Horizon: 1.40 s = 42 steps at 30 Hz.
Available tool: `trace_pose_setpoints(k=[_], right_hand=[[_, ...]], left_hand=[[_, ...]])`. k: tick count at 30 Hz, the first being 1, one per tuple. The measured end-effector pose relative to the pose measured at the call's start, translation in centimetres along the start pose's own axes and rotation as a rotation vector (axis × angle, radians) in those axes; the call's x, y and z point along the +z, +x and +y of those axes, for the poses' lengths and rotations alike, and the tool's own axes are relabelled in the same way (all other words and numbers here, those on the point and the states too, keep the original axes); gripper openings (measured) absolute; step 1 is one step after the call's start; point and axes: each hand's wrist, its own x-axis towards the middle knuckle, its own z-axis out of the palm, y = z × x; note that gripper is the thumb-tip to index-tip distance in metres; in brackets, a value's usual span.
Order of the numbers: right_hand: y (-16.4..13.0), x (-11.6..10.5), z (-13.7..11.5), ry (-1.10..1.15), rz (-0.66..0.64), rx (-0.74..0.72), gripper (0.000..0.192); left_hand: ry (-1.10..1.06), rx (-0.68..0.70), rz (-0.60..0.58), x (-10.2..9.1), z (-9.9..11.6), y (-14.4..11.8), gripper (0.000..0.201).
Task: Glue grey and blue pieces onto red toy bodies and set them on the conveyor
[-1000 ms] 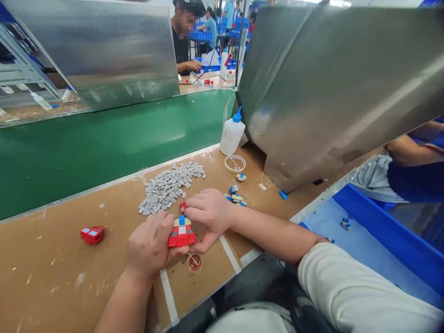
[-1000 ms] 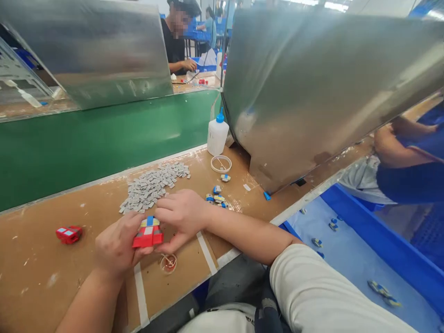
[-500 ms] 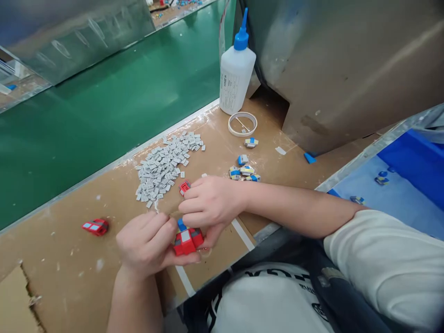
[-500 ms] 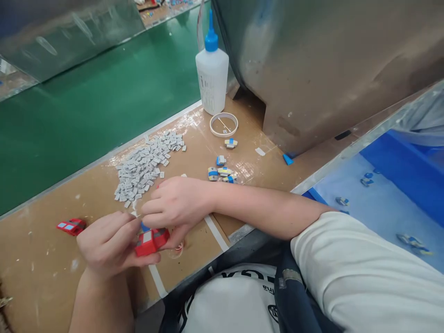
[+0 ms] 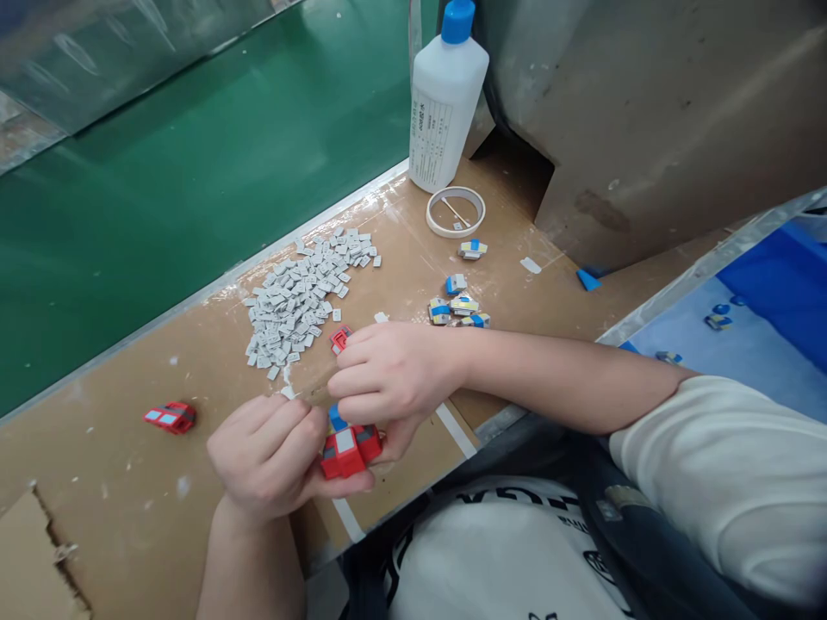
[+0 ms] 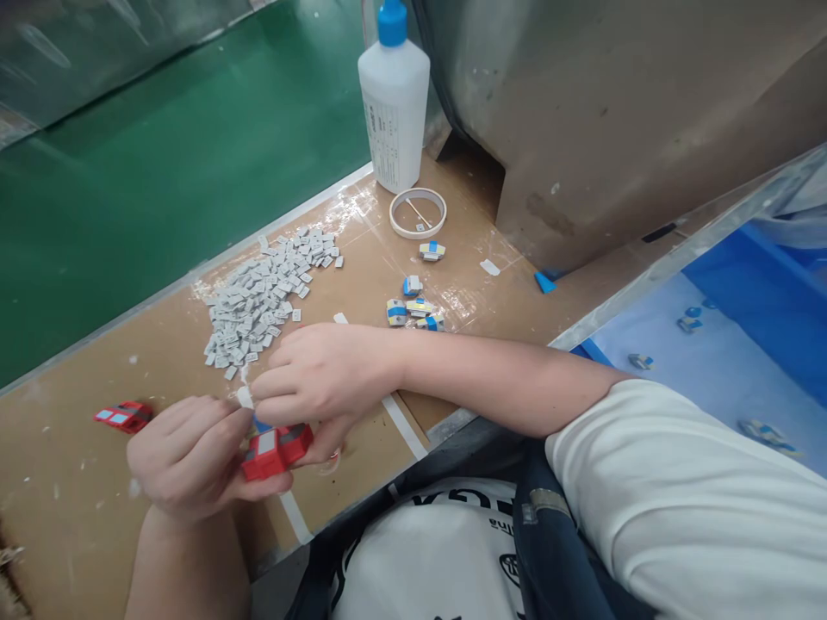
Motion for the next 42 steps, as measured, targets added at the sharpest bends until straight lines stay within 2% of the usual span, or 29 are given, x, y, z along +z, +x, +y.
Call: trace_pose_setpoints(k=[8,13,22,28,35,42], right_hand=[[0.04,-0.09,0.03,0.027,-0.011,0.011,0.042],[-0.13,0.15,0.03,0.029,-0.006,0.014,0.041],[-0.61,0.62,0.07,0.011,0.01,0.004,0.04],[-0.69,0.81,0.08,0.013,0.085,-0.003,0.04],[-0.41,0.33,0.22,0.036,-0.02,0.011,0.043],[-0.43,0.46,0.14,0.045,0.001,0.016,0.042]], left_hand=[[-0.031,0.015,-0.022,0.03,-0.2,0.0,0.052],[0.005,-0.005,-0.02,0.08,-0.12,0.0,0.043],[0.021,-0.017,-0.034,0.08,0.15,0.7,0.053],[0.021,-0.03,-0.037,0.21,0.19,0.43,0.058],[-0.014,-0.017,-0.042,0.01,0.08,0.76,0.053],[-0.034,-0.012,-0.029,0.09,0.01,0.66,0.049]])
